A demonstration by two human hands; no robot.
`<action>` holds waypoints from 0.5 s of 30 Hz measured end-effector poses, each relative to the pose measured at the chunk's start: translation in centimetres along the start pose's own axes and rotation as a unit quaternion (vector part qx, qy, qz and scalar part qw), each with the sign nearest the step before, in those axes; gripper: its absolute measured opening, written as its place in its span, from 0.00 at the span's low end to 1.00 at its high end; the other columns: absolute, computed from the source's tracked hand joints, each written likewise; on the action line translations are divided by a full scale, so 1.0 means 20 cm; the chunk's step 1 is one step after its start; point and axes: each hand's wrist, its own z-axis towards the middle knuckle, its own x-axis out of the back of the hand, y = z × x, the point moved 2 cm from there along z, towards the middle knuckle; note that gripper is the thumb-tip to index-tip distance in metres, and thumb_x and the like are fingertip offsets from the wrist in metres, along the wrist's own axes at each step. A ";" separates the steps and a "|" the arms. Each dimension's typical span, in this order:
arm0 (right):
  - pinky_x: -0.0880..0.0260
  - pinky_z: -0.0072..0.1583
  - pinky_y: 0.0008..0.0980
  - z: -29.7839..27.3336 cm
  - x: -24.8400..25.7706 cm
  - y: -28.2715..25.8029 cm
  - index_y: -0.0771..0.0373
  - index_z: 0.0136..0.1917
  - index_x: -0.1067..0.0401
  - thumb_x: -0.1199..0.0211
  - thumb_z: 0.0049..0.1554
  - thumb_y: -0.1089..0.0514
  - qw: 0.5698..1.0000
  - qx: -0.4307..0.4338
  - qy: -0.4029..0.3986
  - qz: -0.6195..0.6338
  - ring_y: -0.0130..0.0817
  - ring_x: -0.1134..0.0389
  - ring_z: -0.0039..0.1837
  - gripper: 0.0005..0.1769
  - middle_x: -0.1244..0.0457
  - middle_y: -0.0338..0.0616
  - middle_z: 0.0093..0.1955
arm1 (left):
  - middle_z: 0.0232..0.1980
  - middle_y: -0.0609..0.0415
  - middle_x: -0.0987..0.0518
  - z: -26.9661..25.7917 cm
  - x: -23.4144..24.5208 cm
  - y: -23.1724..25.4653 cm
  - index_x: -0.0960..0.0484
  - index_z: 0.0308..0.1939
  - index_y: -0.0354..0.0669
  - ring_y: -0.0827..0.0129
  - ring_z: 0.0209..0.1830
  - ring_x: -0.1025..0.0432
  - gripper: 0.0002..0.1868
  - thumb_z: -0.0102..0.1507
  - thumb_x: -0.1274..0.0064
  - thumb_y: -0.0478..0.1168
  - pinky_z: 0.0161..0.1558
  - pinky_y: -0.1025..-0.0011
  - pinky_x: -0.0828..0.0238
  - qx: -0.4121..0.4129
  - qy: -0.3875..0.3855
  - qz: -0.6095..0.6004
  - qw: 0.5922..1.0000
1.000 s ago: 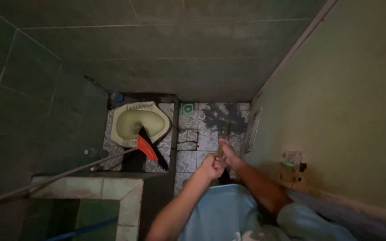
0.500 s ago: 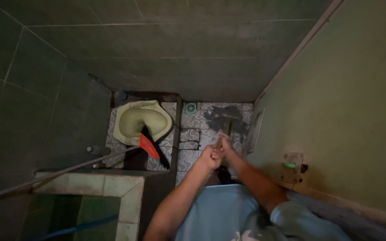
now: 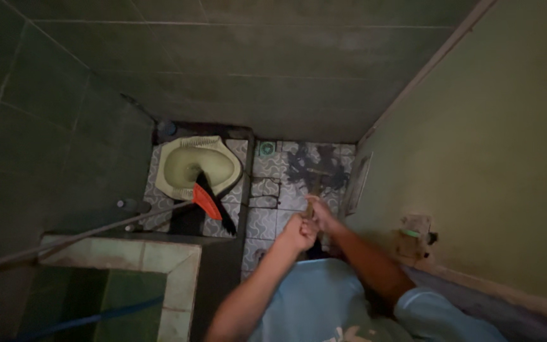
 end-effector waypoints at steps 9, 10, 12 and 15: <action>0.32 0.40 0.35 0.18 0.09 0.21 0.55 0.55 0.28 0.41 0.62 0.49 0.995 0.023 0.046 0.083 0.34 0.36 0.38 0.12 0.37 0.42 0.40 | 0.18 0.63 0.40 0.01 0.00 -0.04 0.37 0.24 0.48 0.80 0.13 0.45 0.19 0.69 0.58 0.48 0.11 0.82 0.52 0.067 -0.024 -0.007 0.997; 0.32 0.41 0.34 0.28 0.13 0.26 0.56 0.56 0.27 0.41 0.62 0.50 0.992 0.059 0.045 0.099 0.34 0.35 0.40 0.12 0.37 0.41 0.41 | 0.19 0.63 0.40 0.02 -0.01 -0.05 0.36 0.26 0.47 0.80 0.13 0.45 0.19 0.70 0.58 0.48 0.12 0.82 0.52 0.066 -0.023 -0.003 0.998; 0.31 0.45 0.32 0.39 0.15 0.19 0.58 0.56 0.27 0.40 0.63 0.52 0.979 0.154 0.039 0.128 0.32 0.33 0.43 0.12 0.35 0.40 0.44 | 0.19 0.63 0.39 0.06 -0.05 -0.04 0.34 0.29 0.44 0.81 0.14 0.44 0.18 0.71 0.59 0.48 0.12 0.83 0.51 0.064 -0.025 0.009 0.998; 0.28 0.54 0.28 0.50 0.17 0.15 0.60 0.59 0.25 0.39 0.62 0.56 0.962 0.230 0.044 0.141 0.28 0.29 0.50 0.13 0.31 0.38 0.51 | 0.19 0.65 0.37 0.09 -0.09 0.02 0.30 0.33 0.40 0.83 0.13 0.44 0.17 0.71 0.60 0.48 0.12 0.85 0.49 0.087 0.014 0.013 0.996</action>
